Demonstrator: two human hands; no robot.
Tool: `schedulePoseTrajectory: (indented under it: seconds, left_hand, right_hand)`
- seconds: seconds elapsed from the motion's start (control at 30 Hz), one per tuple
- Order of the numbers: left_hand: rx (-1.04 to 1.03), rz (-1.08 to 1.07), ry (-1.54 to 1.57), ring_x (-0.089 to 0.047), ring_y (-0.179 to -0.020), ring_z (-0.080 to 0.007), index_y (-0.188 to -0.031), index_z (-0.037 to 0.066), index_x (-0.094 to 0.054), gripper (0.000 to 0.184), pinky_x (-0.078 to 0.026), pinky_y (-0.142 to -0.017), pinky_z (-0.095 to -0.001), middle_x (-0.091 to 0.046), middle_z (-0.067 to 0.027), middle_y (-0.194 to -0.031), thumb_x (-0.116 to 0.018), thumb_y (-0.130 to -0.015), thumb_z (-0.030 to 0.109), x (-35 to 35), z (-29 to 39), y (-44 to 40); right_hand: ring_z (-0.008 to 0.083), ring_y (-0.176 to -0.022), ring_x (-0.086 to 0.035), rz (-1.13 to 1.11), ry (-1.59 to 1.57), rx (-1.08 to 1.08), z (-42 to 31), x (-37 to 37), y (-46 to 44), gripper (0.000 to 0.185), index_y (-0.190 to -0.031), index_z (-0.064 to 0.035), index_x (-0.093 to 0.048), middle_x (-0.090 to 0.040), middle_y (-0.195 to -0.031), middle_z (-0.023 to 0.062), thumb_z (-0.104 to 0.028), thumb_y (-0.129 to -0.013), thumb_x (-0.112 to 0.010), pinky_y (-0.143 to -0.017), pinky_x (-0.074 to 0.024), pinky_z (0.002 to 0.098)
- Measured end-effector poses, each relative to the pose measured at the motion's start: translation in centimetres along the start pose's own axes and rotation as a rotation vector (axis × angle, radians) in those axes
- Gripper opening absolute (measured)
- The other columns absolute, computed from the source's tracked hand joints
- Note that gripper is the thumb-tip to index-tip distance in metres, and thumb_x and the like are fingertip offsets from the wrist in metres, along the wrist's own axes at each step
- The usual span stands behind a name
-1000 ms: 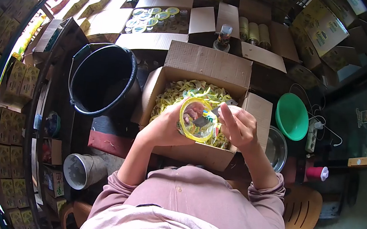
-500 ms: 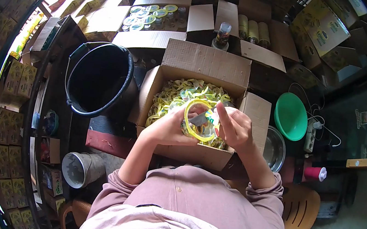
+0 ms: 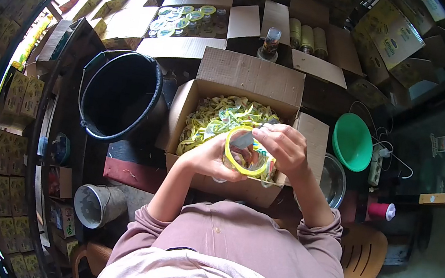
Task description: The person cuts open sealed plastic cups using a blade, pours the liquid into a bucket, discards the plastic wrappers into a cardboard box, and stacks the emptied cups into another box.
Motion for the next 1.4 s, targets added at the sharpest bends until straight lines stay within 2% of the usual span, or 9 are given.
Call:
schedulePoseTrajectory:
  seconds: [0.07,0.13,0.23,0.37,0.47,0.63,0.77,1.1,1.4]
  left_hand:
    - [0.008,-0.019,-0.019,-0.051,-0.092,-0.0109,-0.123,0.001,-0.037,0.079,-0.044,-0.079,-0.027,-0.053,-0.0049,-0.104,-0.079,-0.056,0.009,0.6,-0.4,-0.2]
    - [-0.015,0.038,0.052,-0.049,-0.1,-0.0116,-0.119,0.002,-0.041,0.071,-0.043,-0.081,-0.0255,-0.049,-0.006,-0.11,-0.078,-0.058,0.005,1.0,-0.9,-0.4]
    - [-0.144,0.187,-0.208,-0.055,-0.087,-0.0102,-0.112,0.002,-0.048,0.058,-0.045,-0.076,-0.0248,-0.056,-0.0043,-0.096,-0.073,-0.061,0.006,2.3,-0.7,-0.7]
    - [-0.195,0.349,-0.421,-0.054,-0.094,-0.0142,-0.11,0.002,-0.049,0.059,-0.045,-0.081,-0.0274,-0.053,-0.0062,-0.102,-0.075,-0.058,0.005,3.4,-0.2,-0.6]
    - [-0.192,0.434,-0.421,-0.053,-0.096,-0.0158,-0.112,0.003,-0.047,0.063,-0.045,-0.082,-0.0276,-0.052,-0.0069,-0.102,-0.077,-0.057,0.005,3.2,0.4,-0.1]
    - [-0.355,0.537,-0.332,-0.056,-0.093,-0.0152,-0.11,0.003,-0.044,0.065,-0.047,-0.081,-0.0284,-0.053,-0.0068,-0.101,-0.079,-0.055,0.004,2.7,-0.4,-0.1]
    - [-0.398,0.58,-0.339,-0.057,-0.09,-0.0154,-0.112,0.004,-0.041,0.07,-0.047,-0.081,-0.0279,-0.054,-0.0071,-0.1,-0.081,-0.054,0.006,1.8,0.0,0.0]
    - [-0.504,0.594,-0.446,-0.055,-0.097,-0.0173,-0.115,0.003,-0.038,0.076,-0.044,-0.086,-0.0287,-0.052,-0.0086,-0.106,-0.083,-0.054,0.009,0.6,1.2,0.6]
    - [-0.356,0.603,-0.474,-0.055,-0.097,-0.0193,-0.116,0.003,-0.037,0.076,-0.044,-0.085,-0.0295,-0.052,-0.01,-0.106,-0.081,-0.056,0.008,0.4,-0.4,0.9]
  right_hand:
    - [0.0161,-0.072,-0.06,-0.004,-0.025,-0.049,0.3,0.1,0.4,0.033,-0.097,-0.0085,-0.063,-0.059,-0.075,0.0032,-0.004,-0.065,-0.063,-0.065,-0.0527,0.0298]
    - [0.0171,-0.071,-0.06,-0.001,-0.021,-0.077,0.5,0.1,0.8,0.032,-0.095,-0.009,-0.063,-0.059,-0.075,0.0032,-0.003,-0.064,-0.063,-0.064,-0.0515,0.0294]
    - [0.0188,-0.069,-0.058,-0.033,0.064,-0.149,1.3,0.0,1.6,0.042,-0.103,-0.0087,-0.061,-0.057,-0.074,0.0046,0.0,-0.062,-0.061,-0.061,-0.0493,0.0302]
    - [0.0207,-0.073,-0.056,-0.345,0.361,-0.427,2.1,0.9,1.4,0.043,-0.102,-0.0076,-0.06,-0.052,-0.073,0.0057,0.006,-0.062,-0.059,-0.062,-0.0474,0.0324]
    - [0.0224,-0.072,-0.057,-0.251,0.233,-0.567,3.1,1.2,2.0,0.035,-0.096,-0.0066,-0.061,-0.053,-0.072,0.0071,0.006,-0.064,-0.059,-0.061,-0.0473,0.0329]
    - [0.0119,-0.064,-0.061,0.093,-0.265,-0.86,2.2,1.2,2.1,0.016,-0.083,-0.0009,-0.063,-0.06,-0.075,0.0064,0.005,-0.069,-0.066,-0.06,-0.0487,0.0238]
    - [0.012,-0.066,-0.059,0.288,-0.497,-0.86,0.1,-0.1,1.6,0.013,-0.084,0.0006,-0.063,-0.059,-0.072,0.0068,0.004,-0.072,-0.066,-0.06,-0.0477,0.0227]
    - [0.0131,-0.063,-0.057,0.366,-0.393,-0.756,-3.5,-0.8,0.2,0.016,-0.085,-0.0007,-0.066,-0.059,-0.069,0.0066,0.003,-0.07,-0.068,-0.057,-0.0448,0.0226]
    - [0.0134,-0.059,-0.058,0.354,-0.182,-0.676,-4.5,-0.6,-0.7,0.018,-0.086,-0.0024,-0.067,-0.059,-0.068,0.0067,0.004,-0.069,-0.067,-0.054,-0.0461,0.0237]
Point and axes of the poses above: each hand's wrist, its own y-axis away from the middle knuckle, its own x-axis out of the back of the hand, z = x × y, the point moved 2 cm from there along -y, towards the middle knuckle
